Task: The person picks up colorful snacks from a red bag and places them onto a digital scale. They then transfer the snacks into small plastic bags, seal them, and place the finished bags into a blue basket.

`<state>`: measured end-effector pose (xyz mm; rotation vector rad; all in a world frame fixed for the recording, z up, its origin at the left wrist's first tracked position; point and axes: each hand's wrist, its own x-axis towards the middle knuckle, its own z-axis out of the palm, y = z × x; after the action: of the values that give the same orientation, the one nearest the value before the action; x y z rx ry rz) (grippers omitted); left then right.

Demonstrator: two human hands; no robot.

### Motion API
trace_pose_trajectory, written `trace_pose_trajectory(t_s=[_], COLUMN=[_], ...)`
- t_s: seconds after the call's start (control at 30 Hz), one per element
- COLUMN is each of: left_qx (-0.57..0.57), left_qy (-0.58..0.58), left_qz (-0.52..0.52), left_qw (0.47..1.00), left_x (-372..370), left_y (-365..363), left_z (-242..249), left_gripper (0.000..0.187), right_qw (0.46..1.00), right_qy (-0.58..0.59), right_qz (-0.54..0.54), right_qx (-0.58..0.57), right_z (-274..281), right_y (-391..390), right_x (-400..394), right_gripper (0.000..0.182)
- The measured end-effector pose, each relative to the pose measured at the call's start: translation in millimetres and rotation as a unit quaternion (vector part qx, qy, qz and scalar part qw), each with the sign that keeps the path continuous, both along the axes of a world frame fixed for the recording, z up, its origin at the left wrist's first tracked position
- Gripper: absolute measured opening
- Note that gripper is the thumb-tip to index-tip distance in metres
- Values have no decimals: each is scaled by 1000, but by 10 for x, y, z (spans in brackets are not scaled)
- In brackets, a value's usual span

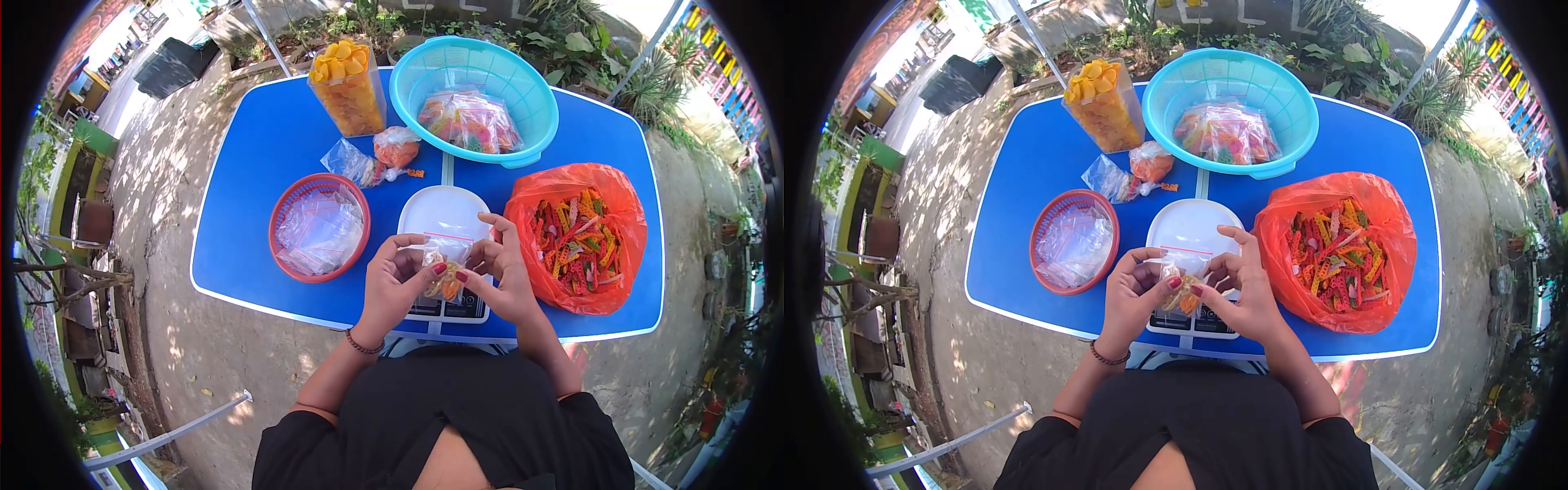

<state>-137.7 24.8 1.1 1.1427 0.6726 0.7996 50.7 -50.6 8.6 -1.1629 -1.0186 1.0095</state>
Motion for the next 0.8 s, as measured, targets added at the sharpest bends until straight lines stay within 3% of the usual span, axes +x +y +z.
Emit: trace_pose_trajectory(t_s=[0.1, 0.23, 0.3, 0.37, 0.43, 0.53, 0.67, 0.7, 0.8], left_qx=[-4, 10, 21, 35, 69, 135, 238, 276, 331], left_qy=[2, -31, 27, 50, 35, 30, 50, 64, 103], left_qz=[-4, 10, -19, -18, 6, -4, -13, 2, 6], left_qw=[1000, 999, 999, 998, 997, 990, 970, 959, 938], left_x=[25, 129, 146, 215, 338, 514, 800, 893, 1098], left_y=[13, 36, 110, 192, 293, 515, 852, 942, 1124], left_z=[-32, -43, -17, 12, 48, 116, 131, 79, 139], left_gripper=[44, 43, 44, 43, 41, 36, 28, 27, 32], right_qw=[998, 998, 996, 997, 988, 982, 930, 934, 940], right_qy=[57, 37, 21, -66, -146, -153, -287, -270, -251], right_qz=[20, -39, -53, -27, -19, -80, -187, -201, -211], right_qx=[-3, 44, 71, 41, 38, 76, 129, 117, 93], right_z=[-41, -186, -222, -129, -24, 139, 146, 169, 173], right_y=[-51, -13, 31, 66, 138, 330, 616, 686, 864], right_x=[-26, 19, 98, 181, 251, 323, 564, 585, 701], right_gripper=[63, 50, 42, 36, 33, 38, 18, 10, 21])
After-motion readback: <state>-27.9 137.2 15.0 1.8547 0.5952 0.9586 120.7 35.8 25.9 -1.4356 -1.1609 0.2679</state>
